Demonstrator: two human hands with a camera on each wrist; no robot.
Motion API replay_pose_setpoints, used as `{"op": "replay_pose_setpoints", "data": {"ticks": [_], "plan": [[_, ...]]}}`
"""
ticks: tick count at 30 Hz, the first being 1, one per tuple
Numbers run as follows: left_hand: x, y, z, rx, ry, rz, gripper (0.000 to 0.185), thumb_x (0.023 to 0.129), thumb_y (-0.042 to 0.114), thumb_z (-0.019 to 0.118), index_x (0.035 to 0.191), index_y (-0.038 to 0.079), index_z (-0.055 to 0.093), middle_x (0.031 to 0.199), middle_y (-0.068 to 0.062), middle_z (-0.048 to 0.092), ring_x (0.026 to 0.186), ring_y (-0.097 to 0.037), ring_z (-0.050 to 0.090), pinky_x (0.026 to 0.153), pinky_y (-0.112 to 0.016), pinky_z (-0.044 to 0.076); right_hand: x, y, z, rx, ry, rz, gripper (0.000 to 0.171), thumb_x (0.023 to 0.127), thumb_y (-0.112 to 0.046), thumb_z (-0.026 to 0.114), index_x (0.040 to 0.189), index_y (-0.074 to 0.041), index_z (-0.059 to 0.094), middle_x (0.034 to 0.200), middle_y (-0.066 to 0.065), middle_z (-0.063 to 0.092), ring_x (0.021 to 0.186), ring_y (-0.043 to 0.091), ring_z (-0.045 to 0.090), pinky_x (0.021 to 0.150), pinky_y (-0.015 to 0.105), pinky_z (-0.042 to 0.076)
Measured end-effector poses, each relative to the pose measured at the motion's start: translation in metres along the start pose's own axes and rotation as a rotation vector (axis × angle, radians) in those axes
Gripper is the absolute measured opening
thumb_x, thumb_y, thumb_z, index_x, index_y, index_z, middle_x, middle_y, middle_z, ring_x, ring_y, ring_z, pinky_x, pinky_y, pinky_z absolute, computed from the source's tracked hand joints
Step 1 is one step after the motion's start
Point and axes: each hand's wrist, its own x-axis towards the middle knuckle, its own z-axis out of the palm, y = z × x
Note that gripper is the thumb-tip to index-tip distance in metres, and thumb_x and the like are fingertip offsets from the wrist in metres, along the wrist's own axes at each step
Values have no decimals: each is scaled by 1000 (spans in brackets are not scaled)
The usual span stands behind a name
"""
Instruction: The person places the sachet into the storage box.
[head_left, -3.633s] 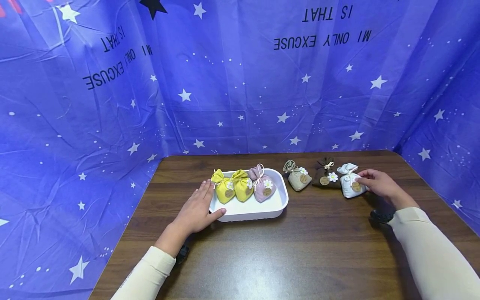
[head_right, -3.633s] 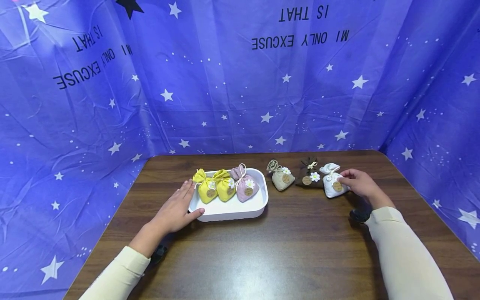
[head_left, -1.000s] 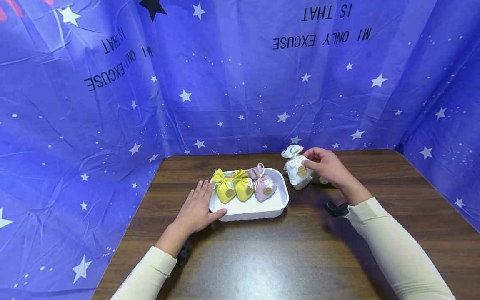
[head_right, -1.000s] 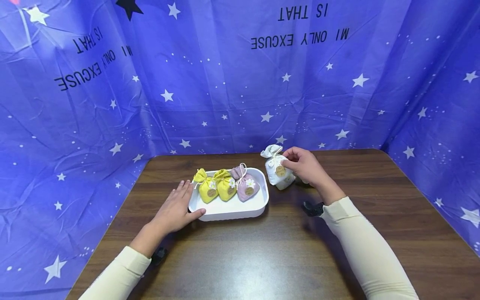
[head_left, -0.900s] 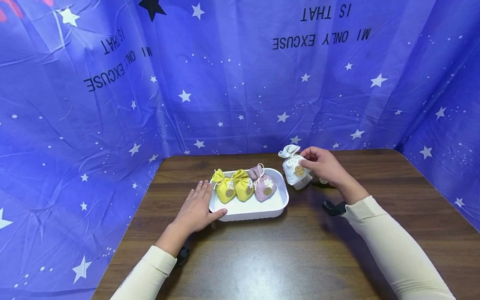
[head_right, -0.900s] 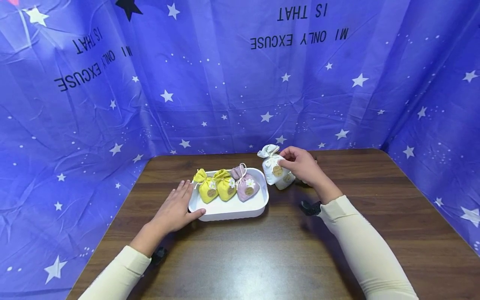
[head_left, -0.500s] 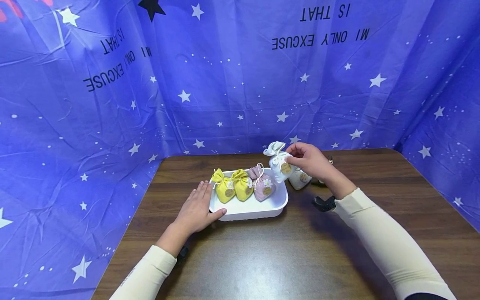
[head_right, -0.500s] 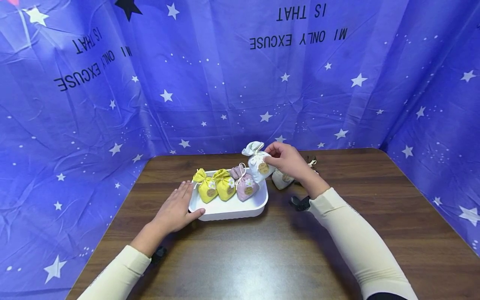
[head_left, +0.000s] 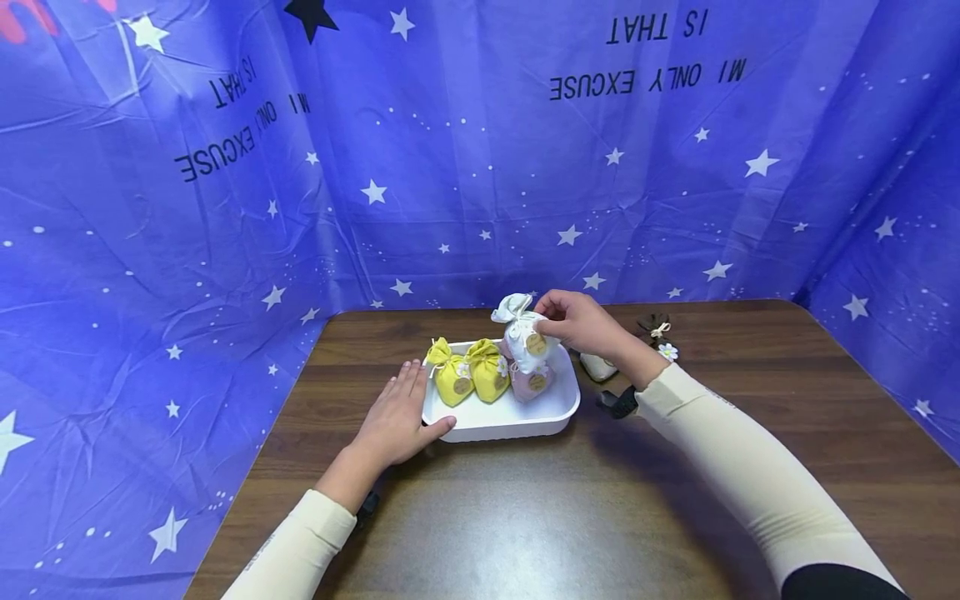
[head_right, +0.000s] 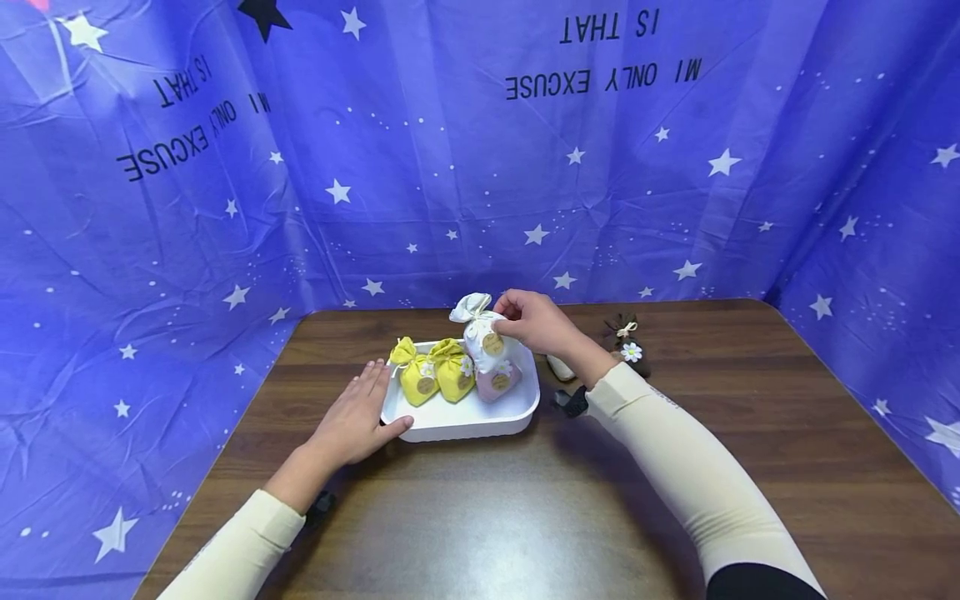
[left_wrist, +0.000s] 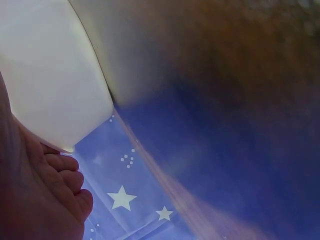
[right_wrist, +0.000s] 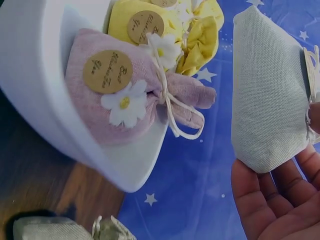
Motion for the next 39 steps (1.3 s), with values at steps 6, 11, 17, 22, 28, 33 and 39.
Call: {"op": "replay_pose_setpoints", "data": {"ticks": [6, 11, 17, 22, 28, 33, 39], "plan": [[0, 1, 1, -14, 7, -1, 102, 92, 67, 51, 155, -6, 19, 161, -25, 17, 150, -36, 13, 119, -51, 17, 8, -3, 9, -16, -7, -26, 11, 87, -10, 70, 97, -7, 67, 86, 4, 67, 82, 19, 61, 72, 32, 49], [0, 1, 1, -20, -3, -4, 103, 92, 69, 49, 155, -6, 18, 161, -25, 17, 150, -36, 12, 120, -51, 17, 13, -4, 17, -26, -33, -30, 11, 88, -10, 71, 97, -7, 67, 87, 4, 65, 82, 18, 59, 72, 31, 48], [0, 2, 0, -18, -10, -5, 104, 92, 70, 48, 156, -6, 17, 161, -25, 16, 150, -35, 11, 120, -50, 16, 18, -10, 27, -71, -78, -47, 10, 86, -11, 71, 95, -9, 67, 86, 3, 64, 82, 17, 58, 73, 31, 48], [-1, 2, 1, -22, 9, 9, 103, 92, 69, 49, 155, -7, 20, 160, -27, 18, 149, -37, 13, 119, -51, 18, 20, -15, 37, -127, -122, -68, 10, 85, -12, 70, 95, -10, 66, 84, 1, 63, 80, 15, 57, 72, 30, 48], [-2, 1, 0, -25, 5, 9, 104, 91, 69, 49, 155, -7, 19, 160, -27, 17, 149, -36, 12, 119, -51, 17, 23, -22, 45, -146, -170, -77, 10, 85, -10, 71, 94, -10, 66, 82, 0, 62, 78, 15, 56, 71, 31, 48], [-2, 0, 0, -26, 7, 11, 104, 91, 71, 48, 154, -7, 20, 160, -27, 18, 149, -37, 13, 119, -51, 17, 31, -23, 51, -179, -224, -90, 11, 84, -11, 72, 93, -9, 66, 82, -1, 63, 78, 14, 56, 72, 29, 49], [-2, -2, -1, -21, 15, 21, 104, 91, 71, 47, 155, -7, 19, 160, -27, 17, 149, -36, 12, 119, -51, 18, 42, -25, 58, -180, -321, -88, 10, 83, -10, 72, 91, -9, 66, 81, 0, 64, 76, 13, 58, 68, 27, 49]]}}
